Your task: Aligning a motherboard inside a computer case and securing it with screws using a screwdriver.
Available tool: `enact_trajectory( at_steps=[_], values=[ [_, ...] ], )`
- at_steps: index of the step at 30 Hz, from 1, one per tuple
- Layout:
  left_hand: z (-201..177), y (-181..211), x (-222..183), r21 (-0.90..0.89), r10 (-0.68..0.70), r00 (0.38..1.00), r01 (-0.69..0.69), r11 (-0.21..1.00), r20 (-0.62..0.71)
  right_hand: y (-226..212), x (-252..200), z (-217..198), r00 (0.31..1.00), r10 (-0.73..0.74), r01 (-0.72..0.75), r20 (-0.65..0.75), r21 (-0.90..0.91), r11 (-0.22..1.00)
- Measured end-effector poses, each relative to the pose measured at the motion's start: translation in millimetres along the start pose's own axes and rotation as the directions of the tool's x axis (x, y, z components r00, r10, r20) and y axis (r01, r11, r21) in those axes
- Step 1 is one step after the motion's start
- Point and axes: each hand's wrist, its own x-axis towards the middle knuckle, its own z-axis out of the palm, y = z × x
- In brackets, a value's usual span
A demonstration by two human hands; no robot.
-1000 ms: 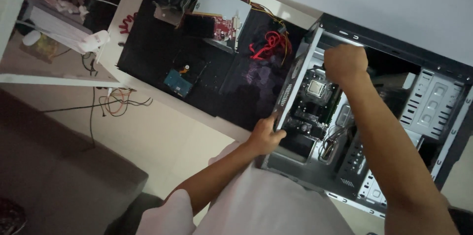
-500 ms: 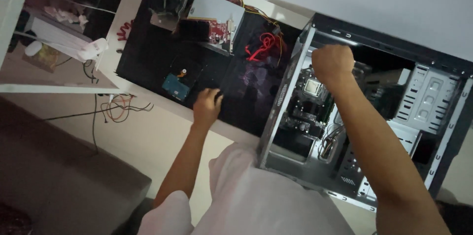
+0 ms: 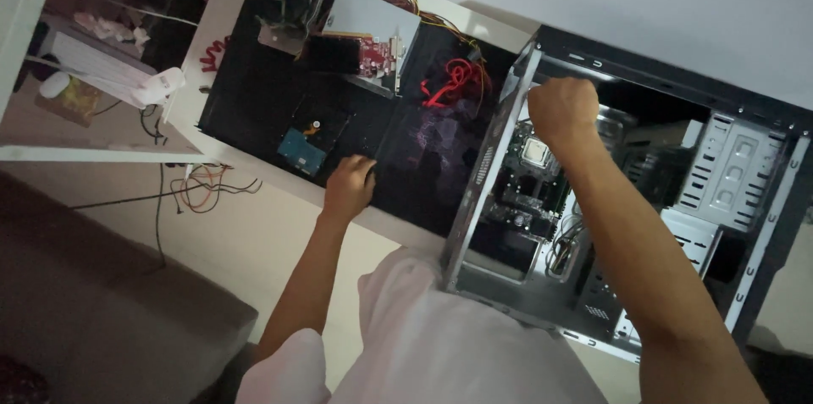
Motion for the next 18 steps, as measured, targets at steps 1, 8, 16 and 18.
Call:
enact_trajectory(
  at_steps=[1, 8, 16, 18],
  values=[
    [0.8, -0.3, 1.2, -0.001, 0.000, 1.000, 0.000, 1.000, 0.000, -0.3, -1.5, -1.0, 1.000, 0.000, 0.000, 0.000, -0.001, 1.000],
    [13.2, -10.7, 2.7, -0.044, -0.029, 0.999, 0.027, 0.999, -0.043, -1.8, 0.4, -0.3, 1.000, -0.002, 0.002, -0.029, -0.028, 1.000],
    [41.6, -24.7, -1.3, 0.135, 0.103, 0.958, -0.068, 0.988, -0.268, 8.2, 10.4, 29.6, 0.997, -0.011, 0.006, -0.072, -0.060, 0.998],
    [39.0, -18.7, -2.6, 0.140, 0.067, 0.956, -0.028, 0.990, -0.284, 13.0, 1.5, 23.8, 0.993, -0.026, 0.027, -0.115, 0.005, 1.000]
  ],
)
